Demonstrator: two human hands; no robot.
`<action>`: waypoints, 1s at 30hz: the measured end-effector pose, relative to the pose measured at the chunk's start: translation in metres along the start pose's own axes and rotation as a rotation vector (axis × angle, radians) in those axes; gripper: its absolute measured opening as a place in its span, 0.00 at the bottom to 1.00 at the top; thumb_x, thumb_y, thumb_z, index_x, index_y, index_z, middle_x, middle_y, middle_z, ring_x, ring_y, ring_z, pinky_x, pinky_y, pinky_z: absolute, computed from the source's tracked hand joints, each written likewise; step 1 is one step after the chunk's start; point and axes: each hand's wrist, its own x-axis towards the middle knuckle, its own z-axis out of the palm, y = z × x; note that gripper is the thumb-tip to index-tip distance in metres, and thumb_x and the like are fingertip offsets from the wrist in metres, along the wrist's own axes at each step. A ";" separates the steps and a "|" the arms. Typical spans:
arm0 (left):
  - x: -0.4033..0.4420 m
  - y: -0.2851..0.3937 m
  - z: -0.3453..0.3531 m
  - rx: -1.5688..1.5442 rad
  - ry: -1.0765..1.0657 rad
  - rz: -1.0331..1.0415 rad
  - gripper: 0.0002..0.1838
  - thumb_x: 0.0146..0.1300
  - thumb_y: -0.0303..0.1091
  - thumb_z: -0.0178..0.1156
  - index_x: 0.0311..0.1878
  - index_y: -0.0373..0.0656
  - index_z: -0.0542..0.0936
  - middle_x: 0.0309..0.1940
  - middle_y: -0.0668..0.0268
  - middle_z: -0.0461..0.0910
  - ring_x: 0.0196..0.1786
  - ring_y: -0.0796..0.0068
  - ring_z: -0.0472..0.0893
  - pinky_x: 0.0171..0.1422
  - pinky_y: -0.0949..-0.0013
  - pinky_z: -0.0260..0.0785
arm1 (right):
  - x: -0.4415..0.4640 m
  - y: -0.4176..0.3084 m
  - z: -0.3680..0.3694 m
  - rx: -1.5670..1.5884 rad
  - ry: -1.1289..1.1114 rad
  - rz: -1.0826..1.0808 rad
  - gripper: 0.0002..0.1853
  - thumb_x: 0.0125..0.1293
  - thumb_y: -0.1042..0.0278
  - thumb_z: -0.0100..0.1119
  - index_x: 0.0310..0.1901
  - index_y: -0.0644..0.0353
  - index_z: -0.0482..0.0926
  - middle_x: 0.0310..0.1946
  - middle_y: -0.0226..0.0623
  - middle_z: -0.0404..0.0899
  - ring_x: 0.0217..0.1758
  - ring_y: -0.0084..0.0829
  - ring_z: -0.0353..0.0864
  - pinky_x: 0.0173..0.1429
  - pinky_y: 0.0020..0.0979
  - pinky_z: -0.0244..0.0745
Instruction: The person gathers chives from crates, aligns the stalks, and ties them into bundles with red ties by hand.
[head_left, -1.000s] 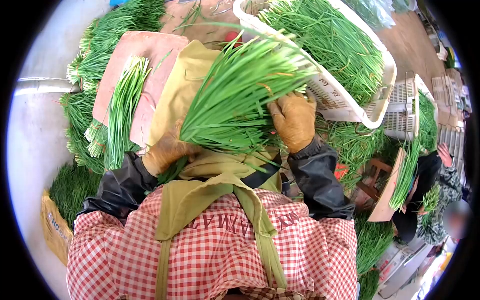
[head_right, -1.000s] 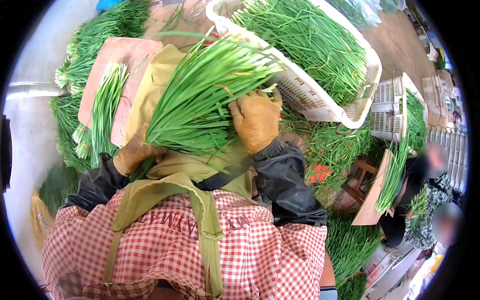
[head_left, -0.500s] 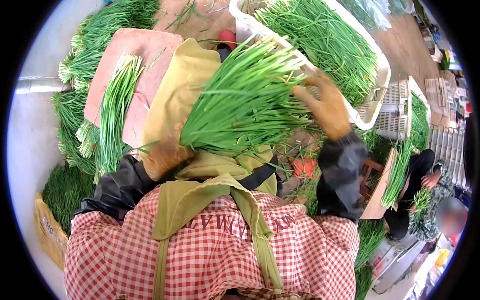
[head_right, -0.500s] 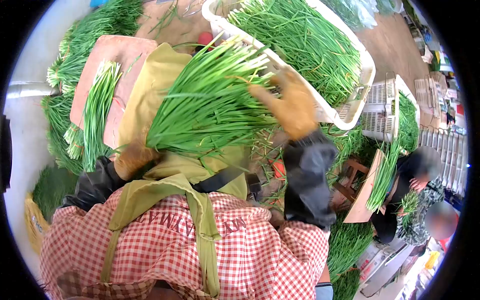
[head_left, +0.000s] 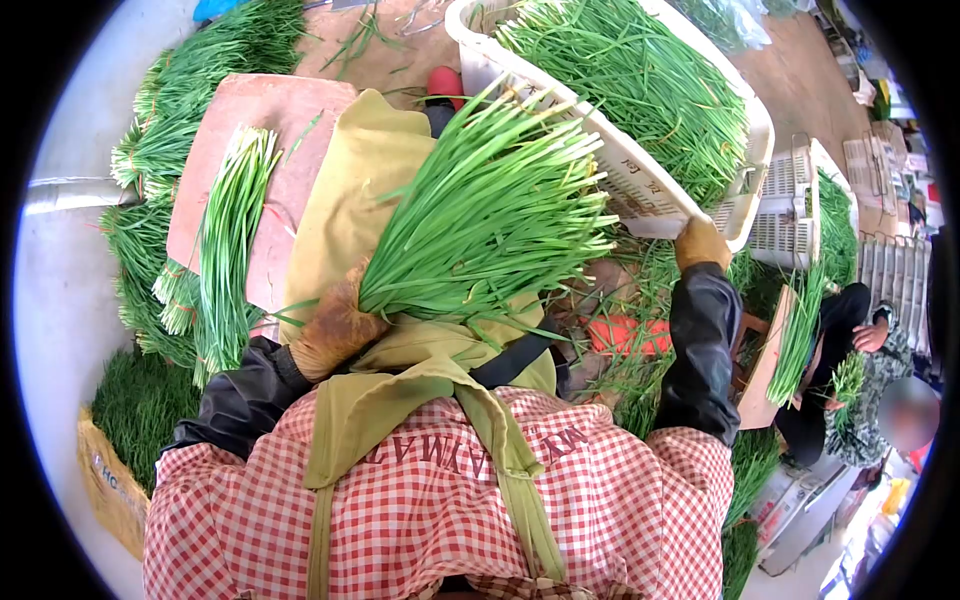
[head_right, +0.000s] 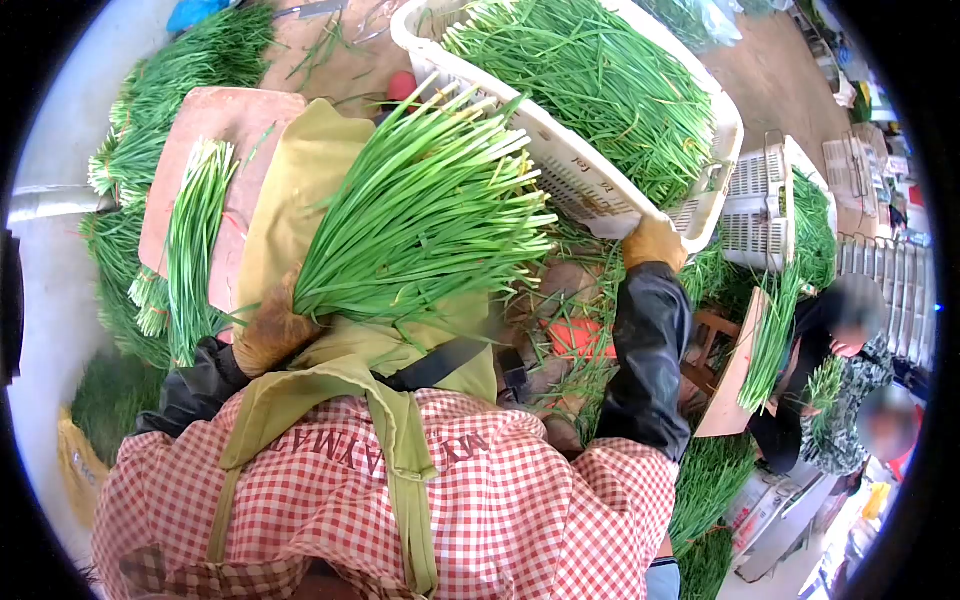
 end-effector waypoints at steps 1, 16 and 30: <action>0.001 0.005 0.000 -0.142 0.002 -0.108 0.21 0.60 0.27 0.62 0.57 0.36 0.72 0.47 0.54 0.79 0.48 0.64 0.79 0.54 0.64 0.71 | -0.006 -0.006 -0.026 0.051 -0.082 0.078 0.18 0.66 0.55 0.54 0.53 0.56 0.78 0.48 0.48 0.80 0.55 0.47 0.78 0.59 0.40 0.71; 0.001 0.026 -0.006 0.023 -0.047 -0.200 0.34 0.53 0.23 0.65 0.65 0.41 0.68 0.54 0.50 0.77 0.53 0.55 0.79 0.57 0.63 0.71 | 0.010 -0.067 -0.016 1.873 0.090 0.049 0.15 0.63 0.51 0.59 0.30 0.53 0.80 0.50 0.43 0.82 0.55 0.36 0.77 0.60 0.34 0.66; -0.002 0.035 -0.004 0.446 -0.134 -0.199 0.49 0.44 0.29 0.68 0.73 0.60 0.60 0.56 0.59 0.75 0.45 0.52 0.82 0.47 0.55 0.77 | -0.038 -0.120 -0.035 0.667 -0.161 -0.570 0.18 0.66 0.54 0.52 0.42 0.63 0.80 0.40 0.54 0.80 0.46 0.55 0.78 0.51 0.48 0.71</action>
